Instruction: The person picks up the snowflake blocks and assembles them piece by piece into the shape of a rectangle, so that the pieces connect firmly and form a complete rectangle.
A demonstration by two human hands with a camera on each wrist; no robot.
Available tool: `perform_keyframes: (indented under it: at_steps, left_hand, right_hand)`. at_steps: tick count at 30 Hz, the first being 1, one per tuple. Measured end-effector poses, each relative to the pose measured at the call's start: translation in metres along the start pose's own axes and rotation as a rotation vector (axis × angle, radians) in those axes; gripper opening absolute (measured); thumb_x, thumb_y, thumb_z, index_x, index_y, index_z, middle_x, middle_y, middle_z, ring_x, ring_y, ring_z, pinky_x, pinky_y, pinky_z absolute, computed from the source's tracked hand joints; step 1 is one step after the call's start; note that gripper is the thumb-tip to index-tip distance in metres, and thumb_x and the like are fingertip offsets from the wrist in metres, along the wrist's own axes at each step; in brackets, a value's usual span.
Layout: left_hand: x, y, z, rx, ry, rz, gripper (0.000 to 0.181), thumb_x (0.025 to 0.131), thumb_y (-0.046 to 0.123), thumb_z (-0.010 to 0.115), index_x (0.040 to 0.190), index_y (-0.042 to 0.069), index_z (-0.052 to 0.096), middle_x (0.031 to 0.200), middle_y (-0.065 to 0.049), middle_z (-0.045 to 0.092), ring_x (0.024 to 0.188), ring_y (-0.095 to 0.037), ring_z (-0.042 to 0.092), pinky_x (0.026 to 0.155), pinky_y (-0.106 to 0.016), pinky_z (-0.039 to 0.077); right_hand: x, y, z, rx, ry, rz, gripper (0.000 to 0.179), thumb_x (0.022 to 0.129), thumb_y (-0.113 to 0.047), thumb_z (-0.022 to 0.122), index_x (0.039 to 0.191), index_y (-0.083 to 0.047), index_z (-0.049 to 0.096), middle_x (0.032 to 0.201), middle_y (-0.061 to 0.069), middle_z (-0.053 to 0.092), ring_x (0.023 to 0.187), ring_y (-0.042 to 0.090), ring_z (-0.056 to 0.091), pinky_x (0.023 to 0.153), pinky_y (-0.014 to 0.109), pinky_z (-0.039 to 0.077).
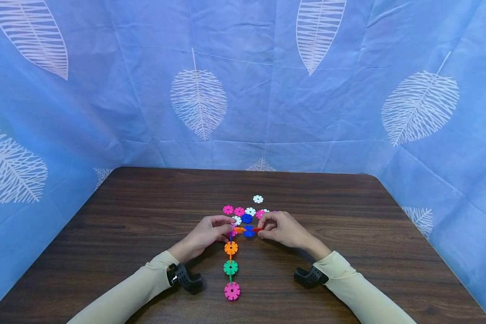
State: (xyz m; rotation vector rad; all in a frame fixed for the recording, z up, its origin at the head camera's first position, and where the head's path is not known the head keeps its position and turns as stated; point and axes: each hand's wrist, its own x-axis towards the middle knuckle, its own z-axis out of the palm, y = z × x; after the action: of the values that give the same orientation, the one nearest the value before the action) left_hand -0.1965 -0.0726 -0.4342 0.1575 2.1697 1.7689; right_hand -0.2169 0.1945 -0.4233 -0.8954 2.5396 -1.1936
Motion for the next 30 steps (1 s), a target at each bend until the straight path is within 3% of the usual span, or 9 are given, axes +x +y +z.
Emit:
perform_keyframes:
  at_steps: [8,14,21,26,30]
  left_hand:
    - [-0.002,0.004,0.004,0.295,0.001,0.158,0.027,0.096,0.019,0.072,0.121,0.009,0.073,0.12,-0.004,0.07,0.102,-0.02,0.061,0.088,-0.037,0.055]
    - [0.001,0.009,0.005,0.474,-0.017,0.25,0.019,0.095,0.02,0.072,0.112,0.011,0.076,0.108,-0.002,0.071,0.095,-0.018,0.06,0.085,-0.037,0.053]
    - [0.004,0.01,0.001,0.517,-0.016,0.284,0.016,0.097,0.018,0.07,0.109,0.009,0.075,0.101,0.0,0.07,0.089,-0.015,0.06,0.085,-0.037,0.055]
    - [0.003,0.016,0.001,0.519,0.001,0.307,0.017,0.098,0.017,0.069,0.109,0.007,0.075,0.099,0.0,0.07,0.086,-0.015,0.059,0.079,-0.031,0.054]
    - [0.003,0.021,0.002,0.541,0.004,0.324,0.016,0.097,0.017,0.07,0.109,0.008,0.075,0.098,0.001,0.07,0.085,-0.015,0.058,0.074,-0.029,0.052]
  right_hand:
    - [-0.001,0.002,-0.003,-0.085,-0.003,0.004,0.01,0.093,-0.015,0.077,0.089,-0.016,0.067,0.084,-0.006,0.066,0.073,0.01,0.06,0.069,0.024,0.052]
    - [-0.001,0.003,-0.003,-0.111,-0.013,0.008,0.009,0.093,-0.017,0.076,0.091,-0.017,0.068,0.085,-0.008,0.067,0.075,0.008,0.061,0.07,0.024,0.053]
    - [-0.002,0.001,-0.017,-0.09,-0.016,0.022,0.013,0.094,-0.026,0.076,0.099,-0.015,0.07,0.089,-0.006,0.069,0.079,0.013,0.064,0.071,0.026,0.054]
    - [-0.002,0.006,-0.037,-0.158,0.11,0.036,0.021,0.098,-0.025,0.07,0.113,-0.01,0.071,0.098,-0.005,0.071,0.09,0.012,0.066,0.078,0.029,0.055]
    - [-0.005,0.012,-0.049,-0.228,0.178,0.074,0.022,0.099,-0.019,0.069,0.117,-0.007,0.072,0.098,-0.002,0.072,0.09,0.012,0.065,0.078,0.032,0.054]
